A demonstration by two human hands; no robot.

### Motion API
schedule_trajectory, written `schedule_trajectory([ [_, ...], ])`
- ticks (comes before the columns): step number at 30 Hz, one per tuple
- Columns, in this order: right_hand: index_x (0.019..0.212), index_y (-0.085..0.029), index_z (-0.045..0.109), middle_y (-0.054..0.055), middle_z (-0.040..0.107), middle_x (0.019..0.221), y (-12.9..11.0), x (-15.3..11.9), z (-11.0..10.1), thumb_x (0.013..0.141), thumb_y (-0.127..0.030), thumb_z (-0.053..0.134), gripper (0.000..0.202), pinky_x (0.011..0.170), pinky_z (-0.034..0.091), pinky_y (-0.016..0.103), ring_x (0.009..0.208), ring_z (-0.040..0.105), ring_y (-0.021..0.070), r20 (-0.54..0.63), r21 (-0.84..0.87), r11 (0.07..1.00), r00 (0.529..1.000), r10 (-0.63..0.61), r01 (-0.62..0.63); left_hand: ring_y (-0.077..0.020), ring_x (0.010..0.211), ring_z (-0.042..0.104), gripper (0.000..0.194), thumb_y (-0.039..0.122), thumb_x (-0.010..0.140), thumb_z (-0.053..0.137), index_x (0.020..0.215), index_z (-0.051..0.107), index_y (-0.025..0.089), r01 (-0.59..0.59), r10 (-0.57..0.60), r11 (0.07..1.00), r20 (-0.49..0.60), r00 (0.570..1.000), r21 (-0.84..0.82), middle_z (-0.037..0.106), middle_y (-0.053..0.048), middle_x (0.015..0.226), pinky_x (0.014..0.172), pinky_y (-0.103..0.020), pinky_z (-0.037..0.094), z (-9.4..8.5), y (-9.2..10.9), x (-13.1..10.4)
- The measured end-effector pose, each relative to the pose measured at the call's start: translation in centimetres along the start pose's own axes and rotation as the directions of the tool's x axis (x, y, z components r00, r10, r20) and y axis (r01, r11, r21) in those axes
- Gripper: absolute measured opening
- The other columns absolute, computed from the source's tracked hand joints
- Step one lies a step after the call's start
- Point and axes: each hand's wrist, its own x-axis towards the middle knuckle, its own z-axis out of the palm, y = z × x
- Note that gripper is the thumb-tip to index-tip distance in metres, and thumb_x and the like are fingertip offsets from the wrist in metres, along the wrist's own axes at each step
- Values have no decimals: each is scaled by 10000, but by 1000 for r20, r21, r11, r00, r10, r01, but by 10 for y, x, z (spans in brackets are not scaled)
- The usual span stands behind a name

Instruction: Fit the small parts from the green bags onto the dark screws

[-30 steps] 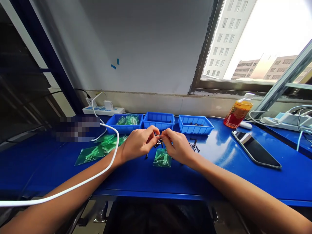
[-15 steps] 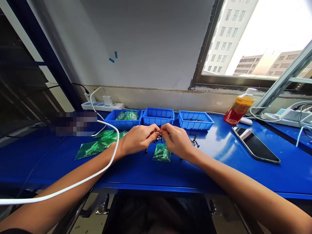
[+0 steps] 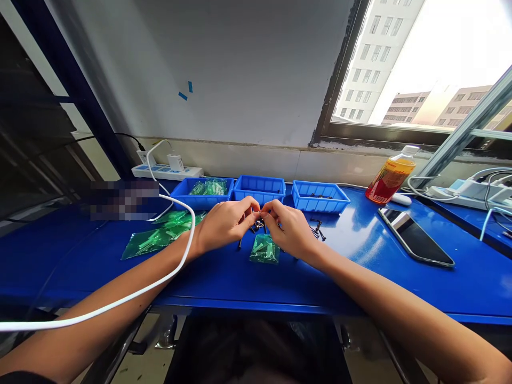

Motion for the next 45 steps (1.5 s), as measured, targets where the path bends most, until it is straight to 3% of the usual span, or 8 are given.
schedule_trajectory([
  [9,826,-197,532,-9,597,631,1,0,-2,817,-179,435,98,539,377,215,551,533,112,-54,30,998,997,-49,50,-130,538,545,255,347,889,348,890,540,178,24,-23,998,-5,1000,56,601,14,632,516,-223,362,0,0,0],
  [13,778,-195,545,9,601,631,5,5,-14,827,-230,436,125,570,414,235,577,549,123,-203,1,996,975,-87,89,-136,556,561,230,338,870,393,917,569,198,45,-57,994,130,990,97,631,17,660,516,-223,358,-2,1,1],
  [18,785,-207,552,19,589,634,15,12,-51,835,-283,439,145,619,446,290,574,538,136,-499,-108,993,862,-90,42,-137,608,586,214,296,856,411,905,596,199,-29,-7,993,298,955,115,662,3,724,561,-221,385,-3,3,2],
  [23,812,-187,573,12,543,602,50,19,-90,819,-289,440,168,618,445,316,597,544,154,-713,-124,965,698,74,-229,-140,626,591,220,282,857,409,915,603,193,-80,39,991,332,943,111,663,-7,739,569,-221,386,-1,4,0],
  [29,747,-193,621,-16,530,510,84,23,-90,748,-290,540,126,529,371,278,513,517,152,-386,-315,863,884,264,-395,-135,598,581,222,276,855,408,915,608,199,-96,55,989,319,946,116,655,2,710,554,-217,378,-3,3,0],
  [35,857,-197,636,-7,609,618,52,19,-60,785,-241,527,138,541,352,242,575,545,132,3,-326,941,995,99,-93,-147,648,600,230,275,860,404,927,611,201,-112,56,983,349,935,144,674,-11,769,572,-224,380,-2,2,1],
  [39,854,-192,641,37,653,786,28,13,-40,788,-175,538,124,605,377,251,723,582,154,300,-270,956,954,-29,114,-160,724,616,235,277,872,396,948,607,206,-118,52,981,378,924,154,686,-21,847,602,-225,385,-1,1,1],
  [45,829,-180,637,53,638,857,19,7,-17,781,-143,543,112,622,384,252,806,579,177,433,-247,964,901,22,95,-159,707,606,232,275,878,400,960,606,204,-125,57,980,384,921,155,680,-18,845,587,-227,366,-1,1,1],
])
